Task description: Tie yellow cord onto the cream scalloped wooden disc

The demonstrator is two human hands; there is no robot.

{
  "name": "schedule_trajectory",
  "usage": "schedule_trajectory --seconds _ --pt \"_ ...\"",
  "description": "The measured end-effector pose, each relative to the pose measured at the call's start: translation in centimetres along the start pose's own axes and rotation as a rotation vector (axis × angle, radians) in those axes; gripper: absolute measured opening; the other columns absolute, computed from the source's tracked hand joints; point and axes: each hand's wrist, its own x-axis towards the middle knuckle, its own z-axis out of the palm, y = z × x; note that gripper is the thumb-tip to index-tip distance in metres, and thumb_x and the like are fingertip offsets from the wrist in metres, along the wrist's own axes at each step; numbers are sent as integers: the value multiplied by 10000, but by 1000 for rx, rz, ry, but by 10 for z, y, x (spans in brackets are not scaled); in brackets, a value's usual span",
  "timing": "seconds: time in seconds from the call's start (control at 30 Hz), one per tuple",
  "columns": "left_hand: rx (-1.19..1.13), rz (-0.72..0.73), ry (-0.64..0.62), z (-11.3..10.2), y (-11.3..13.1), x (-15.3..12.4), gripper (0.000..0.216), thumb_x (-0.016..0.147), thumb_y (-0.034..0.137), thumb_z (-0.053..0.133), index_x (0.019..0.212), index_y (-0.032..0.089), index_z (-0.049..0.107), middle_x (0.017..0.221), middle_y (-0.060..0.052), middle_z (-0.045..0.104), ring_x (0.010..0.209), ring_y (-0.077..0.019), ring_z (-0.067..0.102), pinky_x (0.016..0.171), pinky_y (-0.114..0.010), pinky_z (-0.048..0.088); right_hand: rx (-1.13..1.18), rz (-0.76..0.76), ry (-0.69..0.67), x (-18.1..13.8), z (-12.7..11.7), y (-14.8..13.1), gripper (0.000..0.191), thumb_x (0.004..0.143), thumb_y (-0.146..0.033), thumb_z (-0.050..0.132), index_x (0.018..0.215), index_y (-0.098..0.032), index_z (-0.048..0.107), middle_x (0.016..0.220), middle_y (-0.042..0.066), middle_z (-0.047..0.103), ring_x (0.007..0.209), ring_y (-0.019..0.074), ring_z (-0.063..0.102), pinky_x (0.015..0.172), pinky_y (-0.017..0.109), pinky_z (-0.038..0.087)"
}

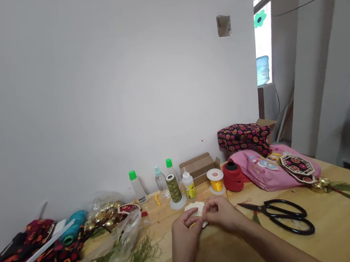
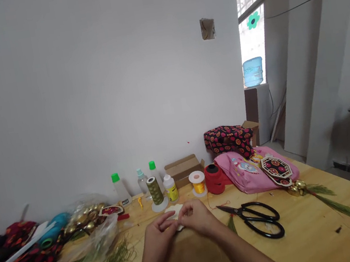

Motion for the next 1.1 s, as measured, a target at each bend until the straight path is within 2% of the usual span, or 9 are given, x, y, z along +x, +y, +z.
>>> schedule_trajectory --seconds 0.1,0.27,0.37,0.47,0.6,0.7,0.8,1.0,1.1 --pt "23 5 -23 1 3 -2 235 501 255 665 664 86 650 618 -88 675 612 -192 603 566 -245 440 208 146 -93 -3 -3 -7 56 564 -145 530 556 -121 580 459 -45 469 438 49 357 425 164 258" --pt "-39 -29 -74 2 5 -3 149 508 228 652 594 107 649 551 -51 664 540 -164 587 563 -244 431 461 233 -202 -6 -15 -15 177 623 -245 553 509 -124 493 409 -84 307 370 23 182 361 176 95" --pt "-49 -36 -84 2 5 -3 93 501 191 647 550 112 637 500 -23 644 504 -137 567 540 -219 410 643 241 -200 -5 -23 -18 195 626 -278 582 569 -121 482 510 -58 379 401 17 225 364 168 83" --pt "-60 -51 -52 2 4 -2 90 500 190 646 542 110 635 433 2 609 449 -114 533 494 -204 387 764 227 -135 -2 -28 -20 205 641 -303 584 620 -133 471 551 -47 411 412 17 261 359 155 108" --pt "-98 -70 -12 4 1 1 184 476 228 676 600 94 656 499 -26 640 474 -123 543 504 -218 401 809 129 -3 2 -30 -19 223 641 -314 594 596 -144 458 511 -57 393 432 29 316 388 148 218" --pt "-103 -76 -46 6 -2 2 265 469 259 689 663 79 666 572 -60 663 511 -140 563 528 -236 416 841 52 68 4 -29 -18 218 631 -328 600 611 -151 474 570 -39 450 508 49 402 491 171 322" --pt "-50 -54 -85 8 -3 1 303 491 289 680 709 79 670 628 -77 672 552 -155 573 539 -240 421 865 25 123 4 -29 -18 214 629 -350 596 645 -166 487 609 -31 478 562 71 448 558 201 359" --pt "158 106 -123 8 -3 0 249 567 310 614 713 118 675 724 -75 676 673 -195 579 601 -256 415 1013 -17 62 1 -31 -22 180 647 -326 589 713 -198 481 726 -22 509 709 92 504 660 223 382" --pt "265 131 -99 6 -3 1 250 591 343 581 710 144 673 692 -58 676 622 -192 578 575 -251 400 1003 -20 33 -1 -33 -26 196 668 -370 553 667 -205 448 658 -38 465 636 85 488 655 238 389"
